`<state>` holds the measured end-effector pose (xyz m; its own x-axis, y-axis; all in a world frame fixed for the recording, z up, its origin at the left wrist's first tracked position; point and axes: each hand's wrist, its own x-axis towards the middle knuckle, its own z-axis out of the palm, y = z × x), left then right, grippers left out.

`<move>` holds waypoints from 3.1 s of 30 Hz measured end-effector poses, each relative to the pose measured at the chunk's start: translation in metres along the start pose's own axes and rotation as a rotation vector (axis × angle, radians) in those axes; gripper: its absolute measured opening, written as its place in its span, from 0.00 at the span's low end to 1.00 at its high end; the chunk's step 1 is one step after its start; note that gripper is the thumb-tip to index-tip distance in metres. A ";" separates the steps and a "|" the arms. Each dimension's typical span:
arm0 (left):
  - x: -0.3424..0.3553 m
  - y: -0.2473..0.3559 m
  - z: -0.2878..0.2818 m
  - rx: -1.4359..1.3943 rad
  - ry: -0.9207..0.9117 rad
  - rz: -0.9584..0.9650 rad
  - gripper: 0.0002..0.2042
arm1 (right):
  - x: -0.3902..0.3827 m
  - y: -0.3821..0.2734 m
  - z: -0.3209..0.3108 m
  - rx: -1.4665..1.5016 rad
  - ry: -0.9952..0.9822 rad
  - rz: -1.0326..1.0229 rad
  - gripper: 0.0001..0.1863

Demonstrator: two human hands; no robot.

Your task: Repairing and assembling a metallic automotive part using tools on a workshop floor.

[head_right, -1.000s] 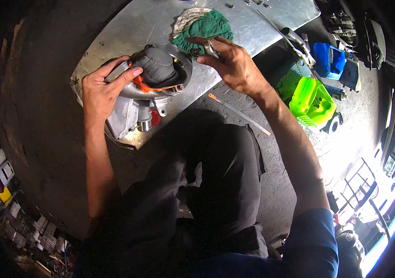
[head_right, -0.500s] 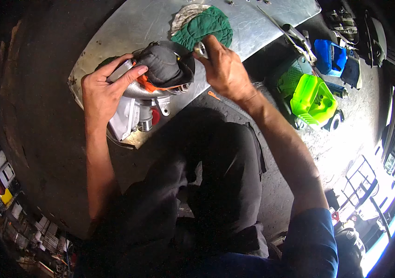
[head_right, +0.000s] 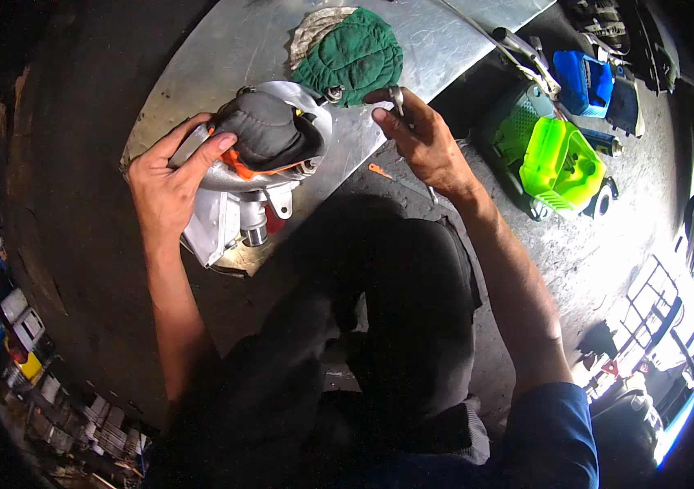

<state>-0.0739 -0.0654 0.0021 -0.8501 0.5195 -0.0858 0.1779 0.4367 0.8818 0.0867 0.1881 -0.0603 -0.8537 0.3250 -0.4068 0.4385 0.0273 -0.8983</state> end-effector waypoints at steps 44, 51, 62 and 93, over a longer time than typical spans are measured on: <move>-0.008 0.032 0.061 0.237 -0.038 0.185 0.17 | 0.006 0.049 0.036 0.877 0.213 0.202 0.14; -0.005 0.032 0.059 0.170 -0.039 0.172 0.17 | 0.006 0.049 0.029 0.832 0.198 0.166 0.14; 0.007 0.010 0.014 -0.022 0.026 -0.076 0.19 | -0.006 -0.024 0.021 -0.114 0.127 0.097 0.28; 0.023 -0.008 -0.016 0.093 -0.103 -0.096 0.20 | 0.029 -0.030 -0.016 -0.551 -0.328 -0.213 0.22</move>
<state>-0.1027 -0.0683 0.0004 -0.8112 0.5422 -0.2189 0.1470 0.5515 0.8211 0.0539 0.2117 -0.0426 -0.9403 -0.0423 -0.3377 0.2562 0.5652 -0.7842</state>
